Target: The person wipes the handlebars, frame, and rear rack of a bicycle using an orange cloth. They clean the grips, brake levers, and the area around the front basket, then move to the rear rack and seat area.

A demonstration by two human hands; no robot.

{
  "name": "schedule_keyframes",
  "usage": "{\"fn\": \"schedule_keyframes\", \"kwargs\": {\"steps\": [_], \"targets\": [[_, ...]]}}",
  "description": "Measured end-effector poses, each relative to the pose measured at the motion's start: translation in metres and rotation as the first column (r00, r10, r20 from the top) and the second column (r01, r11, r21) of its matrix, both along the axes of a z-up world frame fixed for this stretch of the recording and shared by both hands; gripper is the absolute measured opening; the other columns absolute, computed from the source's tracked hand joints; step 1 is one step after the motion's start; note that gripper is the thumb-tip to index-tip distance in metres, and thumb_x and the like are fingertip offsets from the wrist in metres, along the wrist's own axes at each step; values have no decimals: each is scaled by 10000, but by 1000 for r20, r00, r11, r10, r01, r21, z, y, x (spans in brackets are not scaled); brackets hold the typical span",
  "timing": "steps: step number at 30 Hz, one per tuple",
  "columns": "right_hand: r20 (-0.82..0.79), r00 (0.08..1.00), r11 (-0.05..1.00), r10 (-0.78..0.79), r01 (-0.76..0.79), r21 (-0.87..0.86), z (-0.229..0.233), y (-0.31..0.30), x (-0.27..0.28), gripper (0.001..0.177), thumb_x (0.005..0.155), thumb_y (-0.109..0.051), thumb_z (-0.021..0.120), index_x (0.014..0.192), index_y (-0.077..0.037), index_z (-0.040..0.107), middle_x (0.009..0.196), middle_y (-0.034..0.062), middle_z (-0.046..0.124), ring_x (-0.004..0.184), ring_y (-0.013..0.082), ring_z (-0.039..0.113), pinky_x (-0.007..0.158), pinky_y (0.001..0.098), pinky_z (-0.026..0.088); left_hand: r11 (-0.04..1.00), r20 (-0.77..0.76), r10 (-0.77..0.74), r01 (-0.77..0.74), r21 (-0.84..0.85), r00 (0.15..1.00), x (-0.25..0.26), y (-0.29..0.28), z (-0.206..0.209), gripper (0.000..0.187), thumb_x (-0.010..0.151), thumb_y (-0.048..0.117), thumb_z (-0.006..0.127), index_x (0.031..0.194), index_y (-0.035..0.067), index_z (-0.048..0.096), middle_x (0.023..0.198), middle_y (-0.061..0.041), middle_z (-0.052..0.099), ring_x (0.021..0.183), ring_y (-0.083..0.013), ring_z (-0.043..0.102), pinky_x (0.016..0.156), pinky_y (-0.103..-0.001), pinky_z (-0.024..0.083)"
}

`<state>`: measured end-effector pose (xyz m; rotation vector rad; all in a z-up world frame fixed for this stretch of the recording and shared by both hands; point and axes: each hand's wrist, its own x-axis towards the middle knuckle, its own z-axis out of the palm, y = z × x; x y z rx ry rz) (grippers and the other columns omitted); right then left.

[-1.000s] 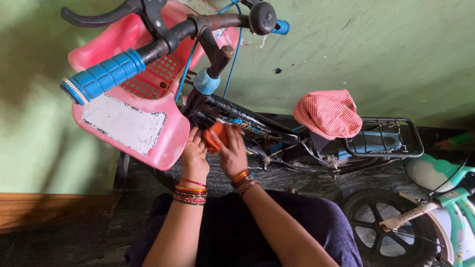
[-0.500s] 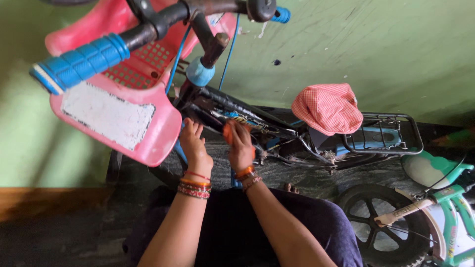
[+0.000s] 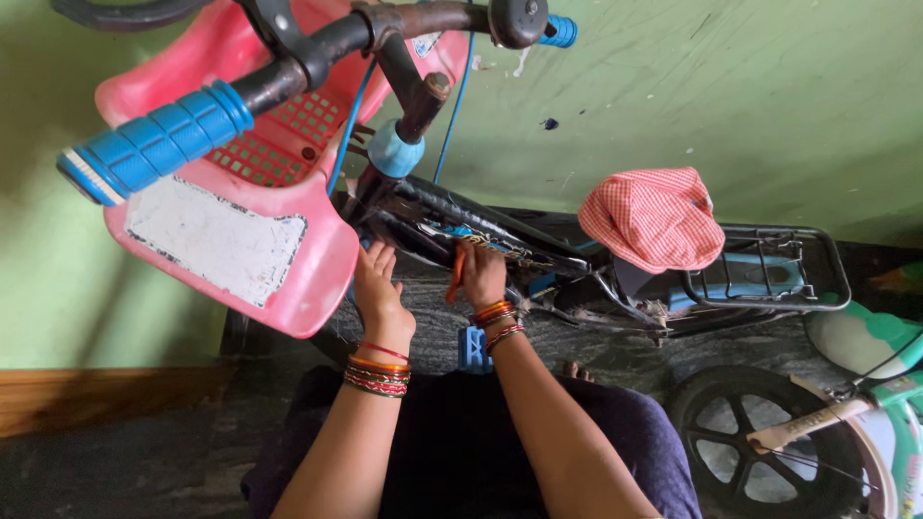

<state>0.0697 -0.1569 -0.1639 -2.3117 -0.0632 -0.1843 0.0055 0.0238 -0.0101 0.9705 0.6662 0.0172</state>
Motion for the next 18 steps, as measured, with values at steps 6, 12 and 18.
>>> {"fn": "schedule_keyframes", "kwargs": {"steps": [6, 12, 18], "targets": [[272, 961, 998, 41, -28, -50, 97, 95, -39, 337, 1027, -340, 520, 1016, -68, 719, 1017, 168, 645, 1070, 372, 549, 1061, 534, 393, 982, 130, 147, -128, -142, 981, 7, 3, -7, 635, 1036, 531, 394, 1451, 67, 518, 1489, -58, 552, 1399, -182, 480, 1161, -369, 307], [449, 852, 949, 269, -154, -276, 156, 116, -65, 497, 1006, -407, 557, 1320, -22, 573, 1335, 220, 524, 1288, 431, 459, 1140, 625, 262, 954, 222, 118, -48, -297, 968, 0, 16, -20, 443, 1041, 417, 448, 1259, 79, 632, 1147, -5, 646, 1003, -125, 581, 911, -305, 472], [320, 922, 913, 218, -77, -401, 155, 124, -61, 686, 945, -503, 585, 1334, 57, 524, 1315, 273, 520, 1270, 461, 453, 1140, 644, 261, 925, 262, 201, -95, -367, 944, 4, 26, -79, 296, 1124, 365, 525, 1250, 100, 562, 1106, 19, 512, 945, -110, 452, 878, -302, 410]]}}
